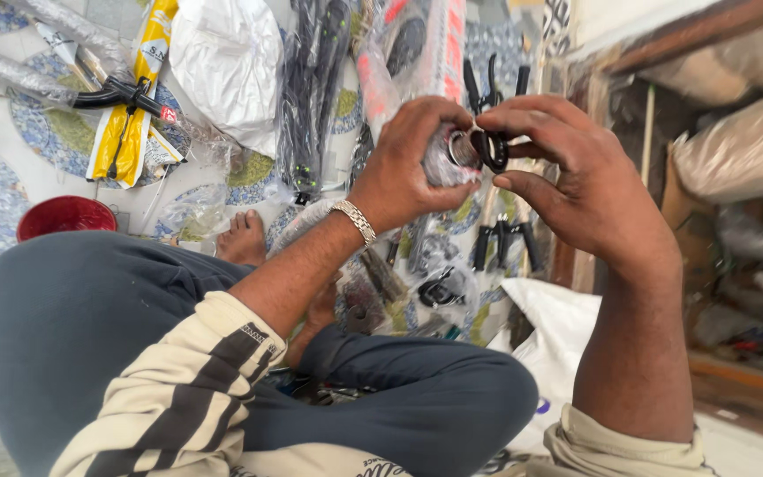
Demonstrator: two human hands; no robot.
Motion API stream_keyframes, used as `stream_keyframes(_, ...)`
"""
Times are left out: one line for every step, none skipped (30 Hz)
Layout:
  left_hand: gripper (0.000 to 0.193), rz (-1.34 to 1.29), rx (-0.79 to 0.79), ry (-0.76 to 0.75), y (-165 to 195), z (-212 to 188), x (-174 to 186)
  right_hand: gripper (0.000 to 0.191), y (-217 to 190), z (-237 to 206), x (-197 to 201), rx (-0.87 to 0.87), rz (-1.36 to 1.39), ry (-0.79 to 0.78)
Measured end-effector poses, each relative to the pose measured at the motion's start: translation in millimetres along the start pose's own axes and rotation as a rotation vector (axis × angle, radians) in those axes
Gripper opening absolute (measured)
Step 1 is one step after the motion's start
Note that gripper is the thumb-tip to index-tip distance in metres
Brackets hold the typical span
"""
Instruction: The person sits on the floor and assembles a bicycle headset by inserting bearings into a fork steerer tube. They handle the metal tube, bearings, and a red lubricant, then use a hammer to tap the components into place.
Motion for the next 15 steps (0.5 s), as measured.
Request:
stream_keyframes(0.06, 0.006, 0.007, 0.002, -1, 0, 0, 0.051, -2, 4, 1, -0.002, -0.005, -0.018)
stream_keyframes(0.062, 0.018, -0.006, -0.001, 0, 0, -1, 0.051, -2, 5, 2, -0.007, -0.018, -0.038)
stream_keyframes(0.063, 0.031, -0.016, -0.009, 0, 0, -2, 0.05, -2, 6, 2, -0.014, -0.027, -0.059)
stream_keyframes(0.065, 0.04, -0.026, -0.021, 1, -1, -4, 0.05, -2, 7, 2, -0.026, -0.035, -0.077)
stream_keyframes(0.068, 0.041, -0.023, -0.016, 0, -1, -4, 0.05, -2, 7, 2, -0.033, -0.024, -0.093)
stream_keyframes(0.07, 0.039, -0.02, -0.013, -1, -1, -5, 0.049, -1, 8, 2, -0.043, -0.013, -0.108)
stream_keyframes(0.073, 0.038, -0.017, -0.011, -2, -2, -6, 0.049, -2, 9, 2, -0.053, -0.001, -0.122)
stream_keyframes(0.074, 0.045, -0.011, -0.017, -3, -2, -7, 0.049, -2, 10, 1, -0.072, -0.018, -0.129)
stream_keyframes(0.075, 0.052, -0.004, -0.024, -4, -3, -8, 0.049, -2, 11, 1, -0.091, -0.034, -0.136)
stream_keyframes(0.077, 0.061, 0.002, -0.03, -5, -3, -9, 0.049, -2, 12, 1, -0.108, -0.049, -0.142)
stream_keyframes(0.077, 0.069, 0.004, -0.037, -6, -3, -10, 0.049, -4, 13, 1, -0.101, -0.052, -0.149)
stream_keyframes(0.078, 0.077, 0.006, -0.045, -6, -3, -11, 0.049, -6, 14, 2, -0.095, -0.055, -0.155)
stream_keyframes(0.079, 0.085, 0.007, -0.053, -6, -3, -11, 0.049, -7, 14, 2, -0.087, -0.057, -0.16)
stream_keyframes(0.079, 0.083, 0.013, -0.052, -7, -3, -11, 0.049, -8, 15, 2, -0.091, -0.063, -0.163)
stream_keyframes(0.079, 0.081, 0.018, -0.052, -8, -4, -11, 0.049, -9, 15, 1, -0.095, -0.068, -0.167)
Point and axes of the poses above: each hand's wrist, its own z-axis towards the middle knuckle, its own x-axis out of the back of the hand, y = z × x, the point moved 7 cm from there along z, towards the middle knuckle, and after that the axes turned 14 degrees about -x, right-handed, at the moved point
